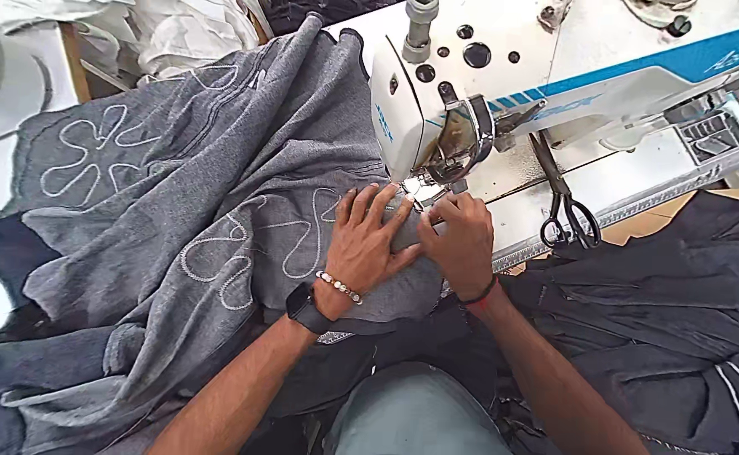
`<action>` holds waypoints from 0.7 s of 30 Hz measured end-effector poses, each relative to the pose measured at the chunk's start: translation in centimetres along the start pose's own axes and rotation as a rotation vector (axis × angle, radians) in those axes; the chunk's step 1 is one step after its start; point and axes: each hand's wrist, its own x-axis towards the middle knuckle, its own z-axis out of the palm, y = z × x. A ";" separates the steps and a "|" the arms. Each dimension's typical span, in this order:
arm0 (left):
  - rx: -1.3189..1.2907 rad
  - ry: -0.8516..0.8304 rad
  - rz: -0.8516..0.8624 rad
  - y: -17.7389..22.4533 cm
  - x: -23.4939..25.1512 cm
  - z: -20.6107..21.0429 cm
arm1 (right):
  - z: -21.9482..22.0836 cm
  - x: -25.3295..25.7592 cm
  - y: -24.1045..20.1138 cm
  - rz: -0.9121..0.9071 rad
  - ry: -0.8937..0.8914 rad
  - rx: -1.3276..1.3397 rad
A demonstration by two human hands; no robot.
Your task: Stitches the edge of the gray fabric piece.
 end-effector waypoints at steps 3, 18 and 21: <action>-0.047 0.021 -0.006 -0.1 -0.2 -0.1 | -1.2 1.6 -2.3 -0.007 -0.123 0.062; -0.022 0.091 0.077 -1.6 -0.1 -0.1 | -1.0 -7.1 -2.8 0.284 -0.163 0.659; 0.007 0.087 0.120 -2.0 0.2 -0.4 | -0.5 -6.4 -2.8 0.249 -0.215 0.489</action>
